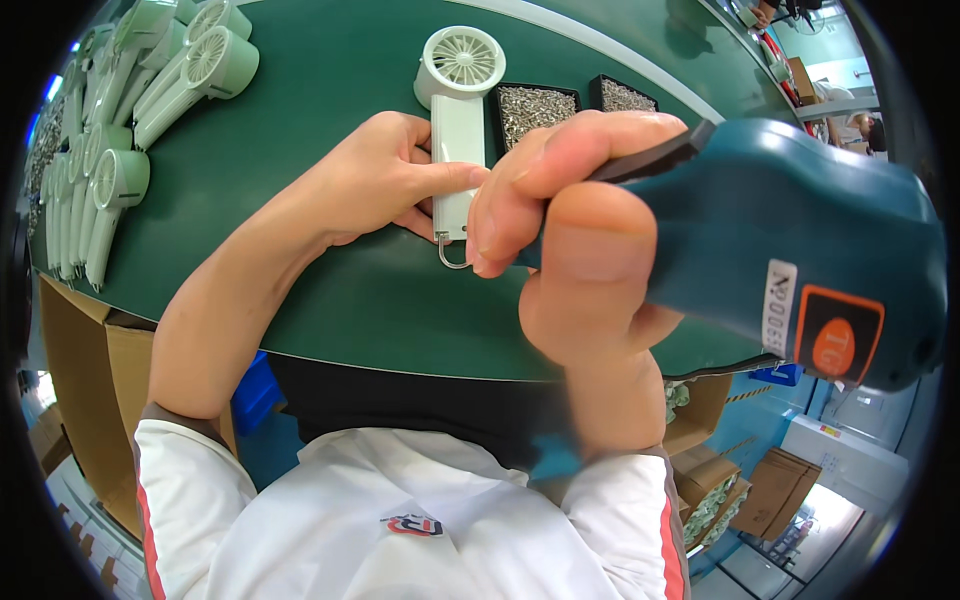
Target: Assembling handheld portable fans using an electric screwdriver on an assembly line.
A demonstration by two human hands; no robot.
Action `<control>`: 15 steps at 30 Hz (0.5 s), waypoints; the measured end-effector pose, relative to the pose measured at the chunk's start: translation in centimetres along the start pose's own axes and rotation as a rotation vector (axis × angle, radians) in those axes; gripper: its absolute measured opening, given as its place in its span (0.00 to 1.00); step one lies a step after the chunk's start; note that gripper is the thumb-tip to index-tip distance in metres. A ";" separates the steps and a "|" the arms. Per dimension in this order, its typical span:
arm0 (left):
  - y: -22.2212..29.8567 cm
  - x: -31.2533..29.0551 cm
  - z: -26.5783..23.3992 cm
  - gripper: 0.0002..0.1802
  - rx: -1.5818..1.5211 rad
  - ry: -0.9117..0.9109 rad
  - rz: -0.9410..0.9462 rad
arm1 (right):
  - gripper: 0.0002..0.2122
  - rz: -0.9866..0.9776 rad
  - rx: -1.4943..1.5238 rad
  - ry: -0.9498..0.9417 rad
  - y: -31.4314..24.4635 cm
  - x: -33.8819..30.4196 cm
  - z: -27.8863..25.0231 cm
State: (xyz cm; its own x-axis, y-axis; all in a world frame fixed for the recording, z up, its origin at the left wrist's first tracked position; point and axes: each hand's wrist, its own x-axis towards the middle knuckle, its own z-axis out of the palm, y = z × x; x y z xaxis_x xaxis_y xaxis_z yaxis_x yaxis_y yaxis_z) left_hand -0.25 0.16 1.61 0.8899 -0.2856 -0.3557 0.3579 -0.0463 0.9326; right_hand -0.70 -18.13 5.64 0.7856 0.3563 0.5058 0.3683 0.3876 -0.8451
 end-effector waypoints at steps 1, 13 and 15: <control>0.1 0.0 -0.1 0.21 0.002 -0.013 0.006 | 0.30 0.001 -0.010 -0.006 0.1 0.0 0.1; -0.6 0.3 -0.2 0.19 -0.044 -0.020 0.039 | 0.24 -0.019 0.039 0.002 0.7 0.4 0.6; -0.6 0.4 0.0 0.19 -0.040 -0.011 0.051 | 0.23 -0.053 0.056 0.007 0.9 0.5 0.2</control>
State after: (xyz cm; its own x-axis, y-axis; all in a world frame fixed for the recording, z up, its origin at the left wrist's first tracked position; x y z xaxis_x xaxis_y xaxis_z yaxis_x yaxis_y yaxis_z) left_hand -0.12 0.11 0.89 0.9044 -0.2970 -0.3064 0.3229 0.0069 0.9464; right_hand -0.14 -17.41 5.15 0.7692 0.3280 0.5484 0.3816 0.4525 -0.8060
